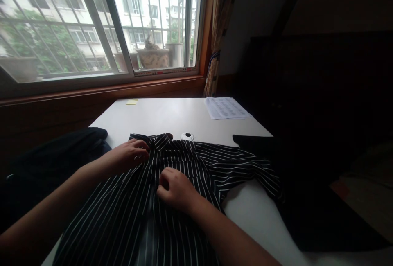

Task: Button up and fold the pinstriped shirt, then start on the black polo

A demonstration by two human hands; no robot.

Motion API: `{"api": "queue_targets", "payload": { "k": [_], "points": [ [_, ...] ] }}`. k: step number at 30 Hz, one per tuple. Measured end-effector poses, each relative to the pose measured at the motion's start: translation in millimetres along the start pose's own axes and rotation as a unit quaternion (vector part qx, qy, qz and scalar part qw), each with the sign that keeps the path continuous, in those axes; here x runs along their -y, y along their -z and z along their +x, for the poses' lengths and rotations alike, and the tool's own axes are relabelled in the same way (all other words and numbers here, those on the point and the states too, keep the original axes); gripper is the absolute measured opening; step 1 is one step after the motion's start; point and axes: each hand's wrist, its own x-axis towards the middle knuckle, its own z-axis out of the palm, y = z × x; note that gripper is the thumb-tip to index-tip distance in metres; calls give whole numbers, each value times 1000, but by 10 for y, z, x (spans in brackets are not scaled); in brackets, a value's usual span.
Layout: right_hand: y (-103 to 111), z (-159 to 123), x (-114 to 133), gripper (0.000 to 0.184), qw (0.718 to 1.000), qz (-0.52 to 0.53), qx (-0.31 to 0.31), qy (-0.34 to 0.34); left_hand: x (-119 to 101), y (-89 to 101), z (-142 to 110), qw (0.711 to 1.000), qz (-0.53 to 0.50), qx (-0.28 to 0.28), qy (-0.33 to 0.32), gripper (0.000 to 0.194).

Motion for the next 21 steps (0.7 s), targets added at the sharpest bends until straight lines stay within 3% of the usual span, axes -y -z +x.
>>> {"api": "queue_targets", "payload": {
  "k": [3,6,11,15,21],
  "points": [
    [10,11,19,12,1000,4,-11,-18,-276,25,-133,1000,1,12,-5,12],
    [-16,-3,70,17,999,-27,-23,-35,-414,-155,-274,999,-29,-3,18,22],
    [-110,-62,153,34,992,-126,-17,-25,-320,-470,-391,992,-118,-42,15,24],
    [-152,-90,178,41,984,-179,-6,-21,-260,-523,-417,991,-126,-42,0,21],
    [-134,-63,118,17,986,-166,0,-18,-272,-519,-421,993,-114,-34,-26,22]
  ]
}}
